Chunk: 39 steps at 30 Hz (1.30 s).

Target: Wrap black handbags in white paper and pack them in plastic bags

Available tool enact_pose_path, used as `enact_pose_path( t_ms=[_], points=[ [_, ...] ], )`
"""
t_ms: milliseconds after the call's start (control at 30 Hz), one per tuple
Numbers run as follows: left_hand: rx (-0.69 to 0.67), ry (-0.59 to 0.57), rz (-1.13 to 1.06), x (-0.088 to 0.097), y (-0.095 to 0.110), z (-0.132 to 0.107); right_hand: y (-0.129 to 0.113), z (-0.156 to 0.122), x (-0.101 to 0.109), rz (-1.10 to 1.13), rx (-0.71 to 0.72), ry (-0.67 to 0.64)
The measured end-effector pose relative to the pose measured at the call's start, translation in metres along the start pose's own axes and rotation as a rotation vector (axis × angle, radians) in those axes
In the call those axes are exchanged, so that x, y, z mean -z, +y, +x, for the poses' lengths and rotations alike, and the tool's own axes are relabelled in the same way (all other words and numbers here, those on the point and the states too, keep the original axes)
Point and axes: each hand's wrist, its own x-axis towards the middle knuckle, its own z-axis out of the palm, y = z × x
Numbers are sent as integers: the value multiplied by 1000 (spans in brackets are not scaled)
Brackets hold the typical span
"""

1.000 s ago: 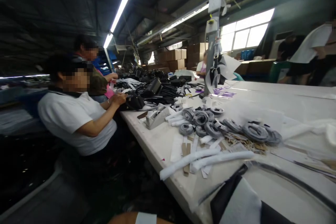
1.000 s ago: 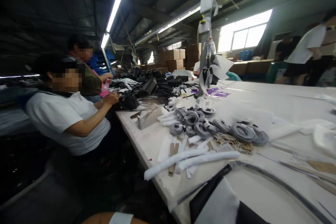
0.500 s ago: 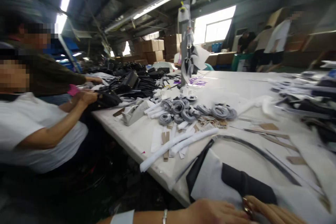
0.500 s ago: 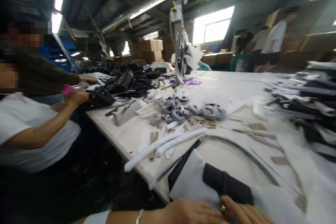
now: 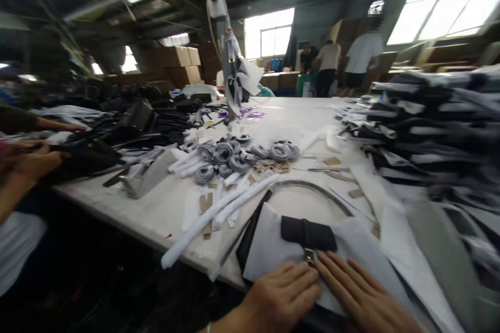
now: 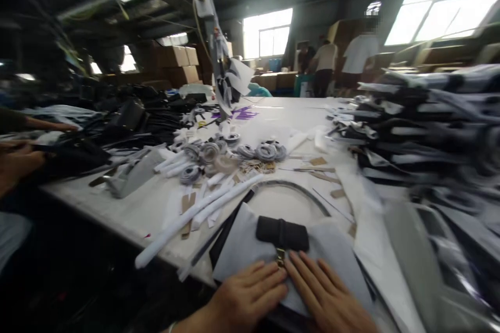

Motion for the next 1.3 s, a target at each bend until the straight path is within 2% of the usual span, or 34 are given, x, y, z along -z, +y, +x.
enact_pose_path(
  t_ms=[67,167,367,633,767,933,1167,1300],
  points=[
    [43,-20,-52,3,-1,2,-2,9,10,-7,-76,-34],
    [33,-15,-50,5,-2,0,-8,13,12,21,-146,-102],
    [-6,22,18,2,1,-5,-14,7,20,65,-111,-177],
    [-6,76,61,1,-2,2,-11,14,19,91,-165,-212],
    [-23,119,85,-5,-4,-1,-9,21,30,137,-181,-242],
    [-29,169,92,-12,-5,-5,-5,28,44,150,-115,-254],
    [-25,178,104,-11,-4,-4,-11,7,30,99,-56,-235],
    [-3,153,100,-8,-2,-2,-9,5,32,97,-42,-267]
  ],
)
